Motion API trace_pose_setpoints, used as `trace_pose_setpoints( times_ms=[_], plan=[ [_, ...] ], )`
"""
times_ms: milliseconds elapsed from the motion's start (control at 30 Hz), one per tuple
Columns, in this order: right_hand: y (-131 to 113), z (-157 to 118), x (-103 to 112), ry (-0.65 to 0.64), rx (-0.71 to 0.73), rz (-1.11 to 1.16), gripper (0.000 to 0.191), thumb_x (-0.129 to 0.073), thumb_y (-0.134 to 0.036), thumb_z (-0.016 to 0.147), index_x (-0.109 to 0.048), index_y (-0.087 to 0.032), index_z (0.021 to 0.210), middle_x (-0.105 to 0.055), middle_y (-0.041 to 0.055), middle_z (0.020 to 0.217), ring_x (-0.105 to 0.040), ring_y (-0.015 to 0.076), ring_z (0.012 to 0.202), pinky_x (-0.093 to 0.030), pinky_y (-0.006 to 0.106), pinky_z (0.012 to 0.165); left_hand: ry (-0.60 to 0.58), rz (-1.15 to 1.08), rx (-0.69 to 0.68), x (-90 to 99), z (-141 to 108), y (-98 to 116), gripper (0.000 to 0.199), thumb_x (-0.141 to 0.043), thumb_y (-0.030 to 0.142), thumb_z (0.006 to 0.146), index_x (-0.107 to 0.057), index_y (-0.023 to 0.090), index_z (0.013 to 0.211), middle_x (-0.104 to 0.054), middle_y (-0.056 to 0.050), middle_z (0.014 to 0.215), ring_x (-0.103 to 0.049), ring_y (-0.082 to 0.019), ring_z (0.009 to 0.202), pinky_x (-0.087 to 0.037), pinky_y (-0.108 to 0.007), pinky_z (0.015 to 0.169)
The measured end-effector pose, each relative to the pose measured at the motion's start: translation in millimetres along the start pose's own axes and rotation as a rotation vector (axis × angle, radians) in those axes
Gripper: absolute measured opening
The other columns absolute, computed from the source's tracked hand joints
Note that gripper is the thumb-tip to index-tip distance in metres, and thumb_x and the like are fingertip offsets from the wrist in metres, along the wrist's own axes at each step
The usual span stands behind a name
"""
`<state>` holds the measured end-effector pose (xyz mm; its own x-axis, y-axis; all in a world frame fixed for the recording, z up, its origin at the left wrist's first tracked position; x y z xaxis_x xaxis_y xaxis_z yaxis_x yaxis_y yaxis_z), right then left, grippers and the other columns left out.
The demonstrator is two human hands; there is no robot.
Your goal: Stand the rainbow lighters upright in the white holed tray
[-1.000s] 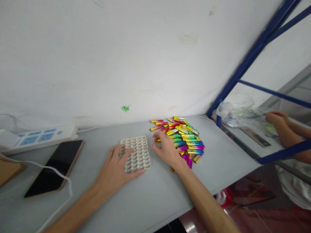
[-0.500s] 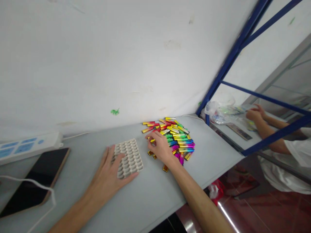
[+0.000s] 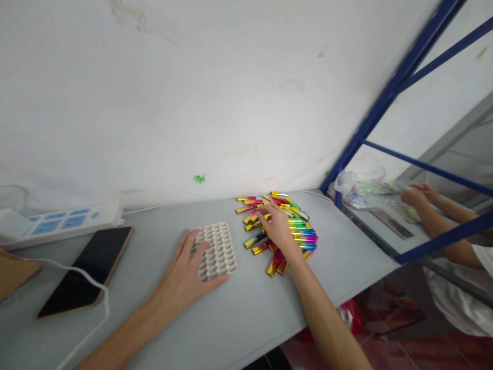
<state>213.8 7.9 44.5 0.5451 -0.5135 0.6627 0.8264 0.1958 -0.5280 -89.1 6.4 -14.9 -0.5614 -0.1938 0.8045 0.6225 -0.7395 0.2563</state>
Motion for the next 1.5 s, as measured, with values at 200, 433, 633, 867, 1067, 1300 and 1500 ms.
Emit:
trace_pose_setpoints(
  times_ms=[200,433,633,867,1067,1300,1500],
  plan=[
    [21.5,68.8,-17.7,-0.225,0.027,-0.217,0.021,-0.063,-0.010,0.100,-0.079,-0.014,0.114,-0.078,0.0153,0.116,-0.071,0.0235,0.110,-0.052,0.040,0.107,0.015,-0.023,0.021,1.5,-1.5,0.4,0.077,-0.085,0.072,0.073,-0.067,0.020,0.126,-0.039,-0.023,0.168,-0.036,-0.051,0.158,-0.048,-0.066,0.122],
    [21.0,84.7,-57.5,-0.365,0.066,-0.260,0.025,-0.060,-0.011,0.103,-0.082,-0.013,0.115,-0.077,0.0156,0.112,-0.072,0.0223,0.104,-0.050,0.035,0.105,-0.012,-0.066,0.037,13.6,1.5,2.4,0.086,-0.085,0.070,0.076,-0.057,0.020,0.140,-0.035,-0.023,0.168,-0.042,-0.048,0.155,-0.049,-0.065,0.122],
    [19.8,67.6,-49.6,-0.419,0.107,-0.236,0.023,-0.063,-0.010,0.102,-0.083,-0.015,0.113,-0.077,0.0128,0.108,-0.071,0.0205,0.100,-0.051,0.032,0.101,0.020,-0.102,0.064,38.2,11.1,-4.6,0.052,-0.061,0.054,0.101,-0.055,0.023,0.142,-0.043,-0.018,0.163,-0.046,-0.039,0.153,-0.048,-0.061,0.123],
    [-5.7,61.5,-29.7,-0.346,0.159,-0.158,0.023,-0.059,-0.017,0.106,-0.078,-0.015,0.119,-0.075,0.0126,0.111,-0.070,0.0205,0.100,-0.052,0.033,0.098,-0.050,-0.160,0.042,49.6,27.7,-20.2,0.035,-0.044,0.043,0.110,-0.060,0.023,0.135,-0.058,-0.013,0.148,-0.058,-0.028,0.141,-0.050,-0.050,0.123],
    [-47.5,37.2,-38.4,-0.215,0.017,0.445,0.035,-0.062,-0.046,0.104,-0.068,-0.021,0.128,-0.064,-0.0032,0.075,-0.058,0.0152,0.063,-0.045,0.026,0.063,-0.128,-0.119,-0.027,54.4,21.3,-25.6,0.039,-0.047,0.043,0.109,-0.061,0.024,0.139,-0.065,-0.011,0.137,-0.064,-0.026,0.131,-0.053,-0.045,0.118],
    [-78.8,17.5,-72.0,-0.159,-0.246,0.872,0.039,-0.076,-0.057,0.090,-0.070,-0.020,0.079,-0.056,-0.0038,0.066,-0.050,0.0124,0.065,-0.042,0.024,0.063,-0.064,-0.172,-0.048,59.0,2.2,-13.1,0.034,-0.053,0.039,0.107,-0.066,0.026,0.137,-0.065,-0.010,0.136,-0.064,-0.028,0.129,-0.056,-0.047,0.114],
    [-102.2,29.2,-91.7,-0.314,-0.376,1.184,0.054,-0.077,-0.074,0.083,-0.061,-0.025,0.099,-0.069,-0.0008,0.090,-0.063,0.0134,0.071,-0.055,0.028,0.070,-0.019,-0.184,-0.092,62.7,-0.9,-2.5,0.031,-0.055,0.033,0.107,-0.065,0.027,0.136,-0.064,-0.009,0.137,-0.065,-0.025,0.128,-0.059,-0.041,0.111]
  ],
)
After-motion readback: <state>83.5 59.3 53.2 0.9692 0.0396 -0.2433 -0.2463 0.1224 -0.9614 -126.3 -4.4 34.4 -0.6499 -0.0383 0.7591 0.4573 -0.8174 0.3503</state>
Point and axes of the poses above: each hand's wrist, its own z-axis towards the middle knuckle, its own x-axis out of the back of the hand, y = z × x, the point moved 4 cm from there along z, towards the middle knuckle
